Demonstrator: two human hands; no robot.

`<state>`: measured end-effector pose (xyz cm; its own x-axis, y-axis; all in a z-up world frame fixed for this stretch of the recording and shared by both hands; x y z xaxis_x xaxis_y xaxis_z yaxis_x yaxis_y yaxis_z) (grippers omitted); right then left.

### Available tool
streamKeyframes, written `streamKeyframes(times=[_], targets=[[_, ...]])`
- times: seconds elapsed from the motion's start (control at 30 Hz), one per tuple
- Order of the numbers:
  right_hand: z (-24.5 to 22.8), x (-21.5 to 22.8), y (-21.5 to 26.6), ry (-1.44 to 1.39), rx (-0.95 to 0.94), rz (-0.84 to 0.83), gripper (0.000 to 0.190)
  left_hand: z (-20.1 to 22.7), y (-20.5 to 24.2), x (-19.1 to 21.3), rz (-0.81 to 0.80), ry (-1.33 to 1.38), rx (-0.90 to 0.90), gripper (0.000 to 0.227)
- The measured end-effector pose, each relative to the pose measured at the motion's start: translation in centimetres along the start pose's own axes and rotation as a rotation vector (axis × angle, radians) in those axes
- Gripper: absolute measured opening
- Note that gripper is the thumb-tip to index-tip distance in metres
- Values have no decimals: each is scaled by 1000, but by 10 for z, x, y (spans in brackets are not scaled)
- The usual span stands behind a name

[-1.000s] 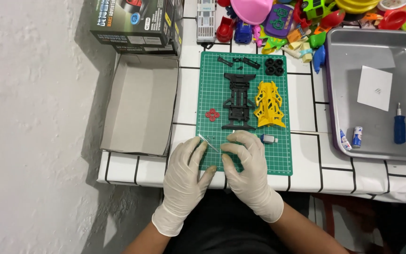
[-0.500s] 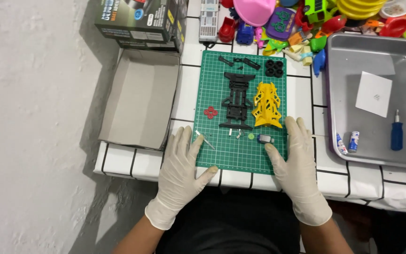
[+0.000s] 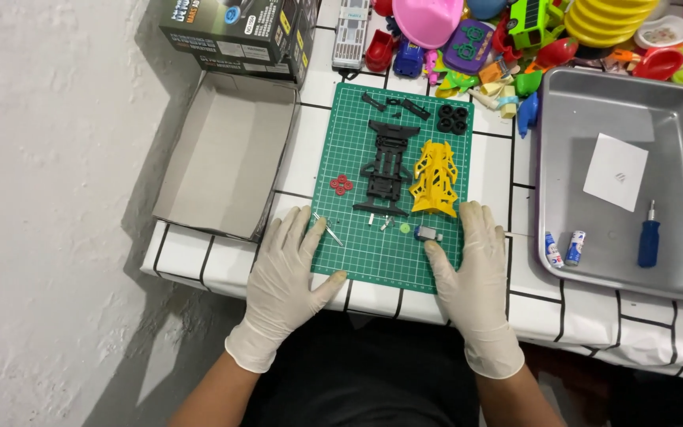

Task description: The person assembles a model vehicle on a green cutting mat, handling black and yellow plastic chassis parts and small red wheels. They use a screwdriver to tighten screws and attach components, while also handling a tube of glue and a small metal rod.

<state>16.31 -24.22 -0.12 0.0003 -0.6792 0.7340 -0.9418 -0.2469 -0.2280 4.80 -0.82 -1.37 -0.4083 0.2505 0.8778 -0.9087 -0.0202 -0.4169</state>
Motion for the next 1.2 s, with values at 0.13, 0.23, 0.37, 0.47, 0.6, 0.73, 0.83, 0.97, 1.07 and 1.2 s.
streamKeyframes(times=[0.13, 0.23, 0.37, 0.47, 0.6, 0.73, 0.83, 0.97, 1.07, 1.2], targets=[[3, -1, -1, 17, 24, -19, 74, -1, 1, -3, -10, -27, 12, 85], [1, 0, -1, 24, 24, -36, 74, 0, 1, -4, -7, -51, 14, 82], [0, 4, -2, -44, -18, -31, 85, 1, 0, -3, 5, -29, 29, 82], [1, 5, -1, -60, 5, -38, 90, 3, 1, -2, 20, -24, 31, 82], [-2, 5, -2, -72, 4, -36, 93, 3, -1, -1, 33, -7, 29, 80], [-1, 6, -4, -75, -19, -19, 92, 5, -5, 7, 7, -17, 10, 81], [-7, 9, -7, -67, -126, -42, 79, 5, -13, 17, -39, 40, -4, 75], [-2, 5, -5, -317, -195, 14, 61, -4, -16, 14, -50, 86, 0, 80], [-5, 4, -6, -349, -208, 30, 55, -4, -16, 17, -30, 85, 1, 78], [-8, 3, -5, -272, -189, 49, 54, -5, -16, 18, -17, 124, 30, 77]])
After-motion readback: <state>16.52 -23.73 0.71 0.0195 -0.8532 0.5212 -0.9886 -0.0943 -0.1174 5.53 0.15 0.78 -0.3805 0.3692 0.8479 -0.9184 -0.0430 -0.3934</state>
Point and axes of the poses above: each hand's wrist, its own y-axis away from the middle knuckle, its own x-axis out of the back of the hand, z = x × y, the point moved 5 cm from there along -y, towards the middle knuckle, and after that the axes turned 5 degrees about -x, right-handed, at the moved point
